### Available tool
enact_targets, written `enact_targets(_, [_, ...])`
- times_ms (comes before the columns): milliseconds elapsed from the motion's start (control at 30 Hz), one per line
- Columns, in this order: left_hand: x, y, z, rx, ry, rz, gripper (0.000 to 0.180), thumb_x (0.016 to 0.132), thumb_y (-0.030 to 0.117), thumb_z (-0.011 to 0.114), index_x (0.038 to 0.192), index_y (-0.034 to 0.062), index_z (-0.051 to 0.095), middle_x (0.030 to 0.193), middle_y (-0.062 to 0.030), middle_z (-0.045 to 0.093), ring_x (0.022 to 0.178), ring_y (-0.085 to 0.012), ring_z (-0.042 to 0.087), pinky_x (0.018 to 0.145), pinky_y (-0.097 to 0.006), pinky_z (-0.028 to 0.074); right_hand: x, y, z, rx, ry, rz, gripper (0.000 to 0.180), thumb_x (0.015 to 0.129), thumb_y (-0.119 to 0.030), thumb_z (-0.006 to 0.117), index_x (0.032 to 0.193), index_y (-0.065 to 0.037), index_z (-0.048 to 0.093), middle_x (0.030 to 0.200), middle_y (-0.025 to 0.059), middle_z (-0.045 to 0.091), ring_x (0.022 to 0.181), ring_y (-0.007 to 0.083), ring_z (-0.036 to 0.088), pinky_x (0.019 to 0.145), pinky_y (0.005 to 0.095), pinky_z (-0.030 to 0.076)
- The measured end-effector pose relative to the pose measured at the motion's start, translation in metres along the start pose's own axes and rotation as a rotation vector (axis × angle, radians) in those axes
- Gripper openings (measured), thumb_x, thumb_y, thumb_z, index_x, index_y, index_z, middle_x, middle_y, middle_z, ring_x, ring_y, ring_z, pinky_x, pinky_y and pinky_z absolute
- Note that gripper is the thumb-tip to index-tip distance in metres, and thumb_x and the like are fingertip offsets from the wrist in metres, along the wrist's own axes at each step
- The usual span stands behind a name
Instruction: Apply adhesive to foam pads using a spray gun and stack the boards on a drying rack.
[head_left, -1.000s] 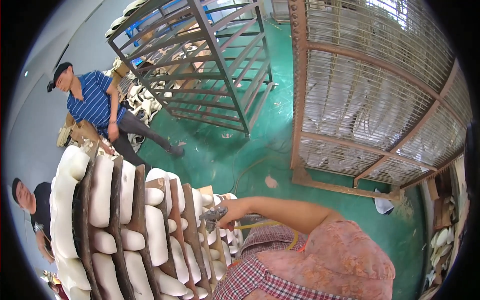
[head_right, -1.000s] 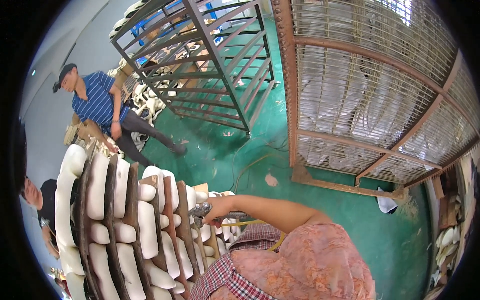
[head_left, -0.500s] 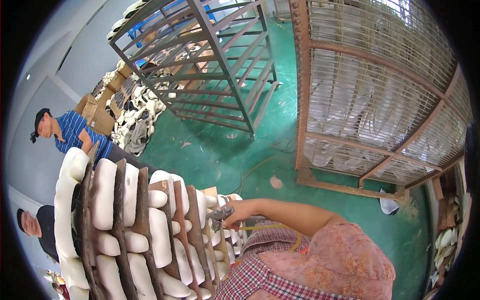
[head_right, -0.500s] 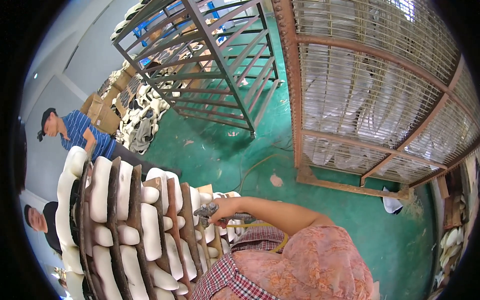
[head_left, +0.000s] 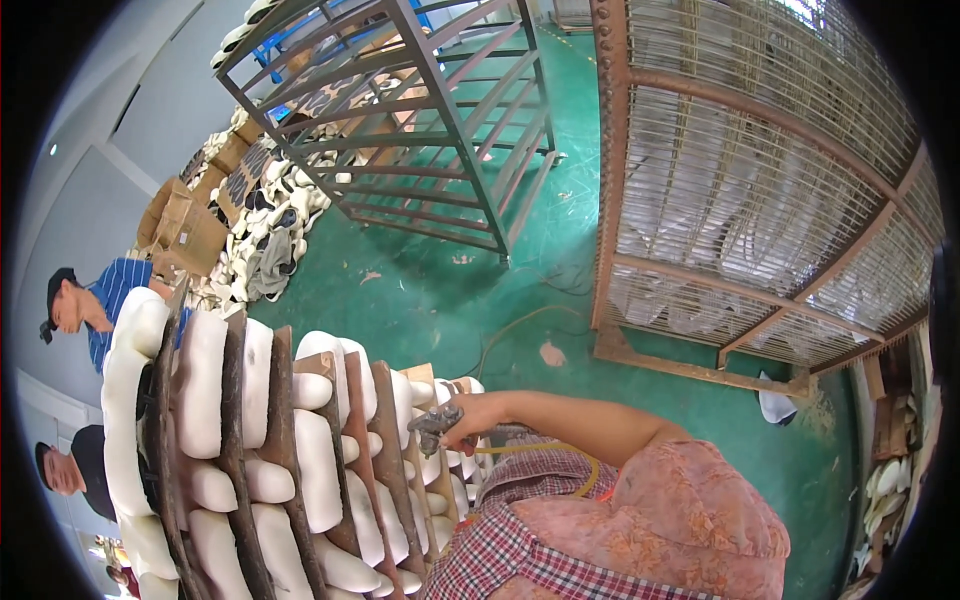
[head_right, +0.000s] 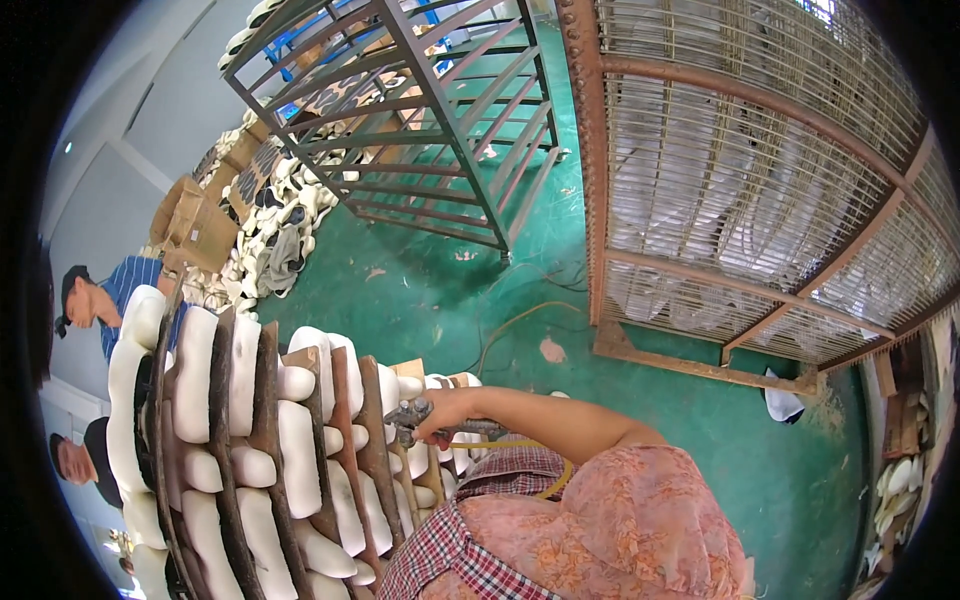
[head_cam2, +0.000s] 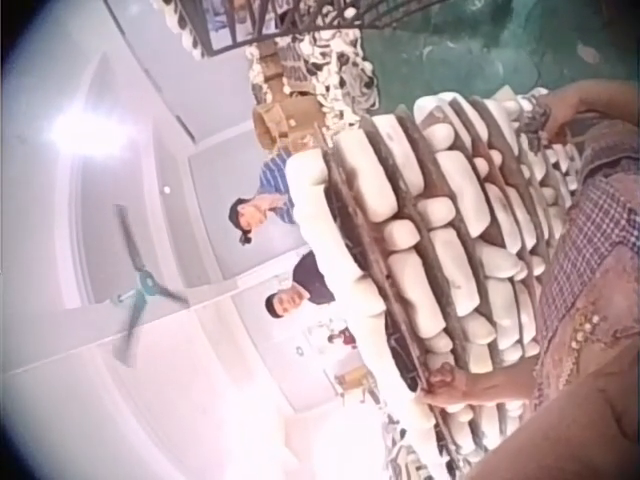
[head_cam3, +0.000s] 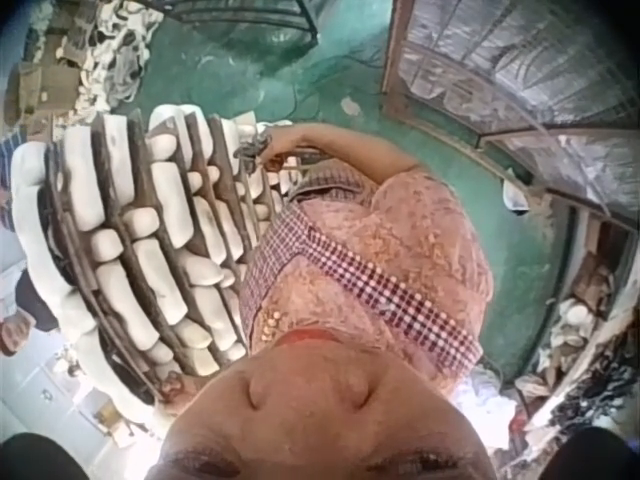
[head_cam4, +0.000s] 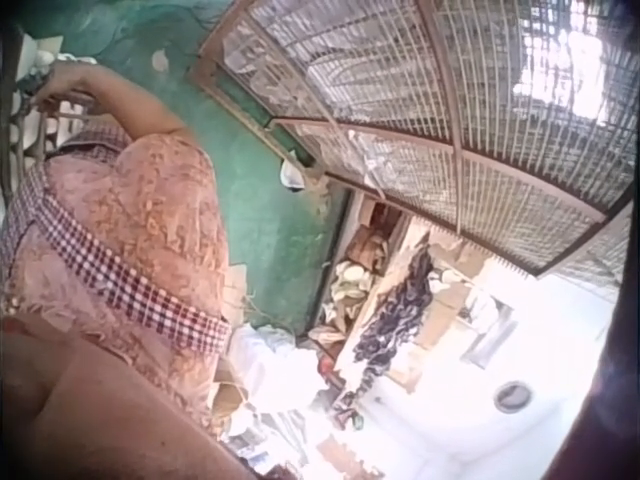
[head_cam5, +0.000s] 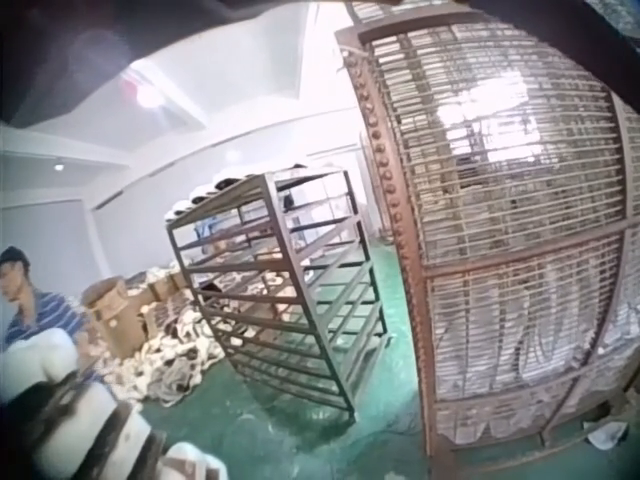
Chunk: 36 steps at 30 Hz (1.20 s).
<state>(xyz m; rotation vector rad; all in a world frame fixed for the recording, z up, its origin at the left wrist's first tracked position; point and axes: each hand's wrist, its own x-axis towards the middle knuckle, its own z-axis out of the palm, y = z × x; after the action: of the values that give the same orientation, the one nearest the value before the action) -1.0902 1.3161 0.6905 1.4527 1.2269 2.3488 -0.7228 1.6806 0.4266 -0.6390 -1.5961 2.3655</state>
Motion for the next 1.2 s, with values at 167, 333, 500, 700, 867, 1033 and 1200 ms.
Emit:
enact_targets(167, [0.009, -0.007, -0.003, -0.035, -0.069, 0.028, 0.047, 0.084, 0.038, 0.052, 0.118, 0.0064, 0.043, 0.111, -0.0141, 0.045, 0.100, -0.0206, 0.043, 0.082, -0.038, 0.037, 0.005, 0.007, -0.003, 0.063, -0.005, -0.043, 0.017, 0.079, -0.015, 0.063, 0.083, 0.000, 0.056, 0.064, 0.0081, 0.058, 0.052, 0.0179, 0.060, 0.050, 0.0294, 0.051])
enact_targets(333, [0.011, -0.022, 0.008, -0.097, -0.129, 0.081, 0.051, 0.084, 0.038, 0.052, 0.122, 0.0057, 0.041, 0.118, -0.0156, 0.043, 0.108, -0.0214, 0.042, 0.088, -0.039, 0.037, 0.000, 0.020, -0.011, 0.070, 0.022, -0.046, 0.018, 0.078, -0.015, 0.064, 0.083, 0.000, 0.056, 0.065, 0.0087, 0.058, 0.055, 0.0182, 0.060, 0.050, 0.0306, 0.052])
enact_targets(500, [-0.001, -0.016, -0.001, -0.094, -0.128, 0.194, 0.055, 0.084, 0.038, 0.052, 0.125, 0.0051, 0.038, 0.124, -0.0171, 0.042, 0.115, -0.0221, 0.041, 0.094, -0.040, 0.038, 0.018, 0.018, -0.007, 0.008, -0.021, 0.000, 0.018, 0.080, -0.017, 0.062, 0.081, 0.001, 0.059, 0.071, 0.0079, 0.061, 0.061, 0.0163, 0.061, 0.060, 0.0298, 0.052])
enact_targets(700, [-0.047, 0.044, 0.082, 0.531, 0.577, -0.003, 0.045, 0.085, 0.020, 0.049, 0.123, -0.0039, 0.040, 0.126, -0.0219, 0.043, 0.115, -0.0300, 0.043, 0.096, -0.042, 0.039, 0.007, 0.024, -0.023, 0.157, 0.024, -0.005, 0.016, 0.082, -0.017, 0.059, 0.080, -0.001, 0.058, 0.068, 0.0076, 0.059, 0.057, 0.0176, 0.059, 0.053, 0.0302, 0.049])
enact_targets(867, [-0.054, 0.023, 0.085, 0.133, 0.759, 0.208, 0.028, 0.083, 0.006, 0.049, 0.107, -0.0075, 0.053, 0.111, -0.0201, 0.056, 0.102, -0.0303, 0.052, 0.091, -0.040, 0.043, 0.020, 0.011, -0.034, 0.186, 0.025, 0.052, 0.013, 0.081, -0.009, 0.060, 0.088, 0.000, 0.056, 0.069, 0.0093, 0.060, 0.057, 0.0191, 0.059, 0.052, 0.0312, 0.049])
enact_targets(1033, [-0.048, 0.017, 0.140, -0.029, 1.009, 0.342, 0.030, 0.074, 0.024, 0.063, 0.098, 0.0070, 0.062, 0.105, -0.0091, 0.061, 0.099, -0.0235, 0.055, 0.084, -0.039, 0.044, 0.012, 0.016, -0.040, 0.197, 0.000, 0.082, 0.015, 0.081, -0.010, 0.061, 0.092, -0.001, 0.056, 0.071, 0.0087, 0.060, 0.060, 0.0190, 0.060, 0.054, 0.0316, 0.050])
enact_targets(1200, [-0.046, 0.002, 0.070, -0.112, 0.869, 0.119, 0.033, 0.085, 0.018, 0.051, 0.109, -0.0043, 0.052, 0.102, -0.0170, 0.059, 0.087, -0.0255, 0.058, 0.067, -0.030, 0.048, -0.008, 0.039, -0.050, 0.144, 0.099, 0.053, 0.019, 0.080, -0.012, 0.063, 0.092, 0.001, 0.057, 0.074, 0.0095, 0.061, 0.066, 0.0214, 0.062, 0.064, 0.0347, 0.054])
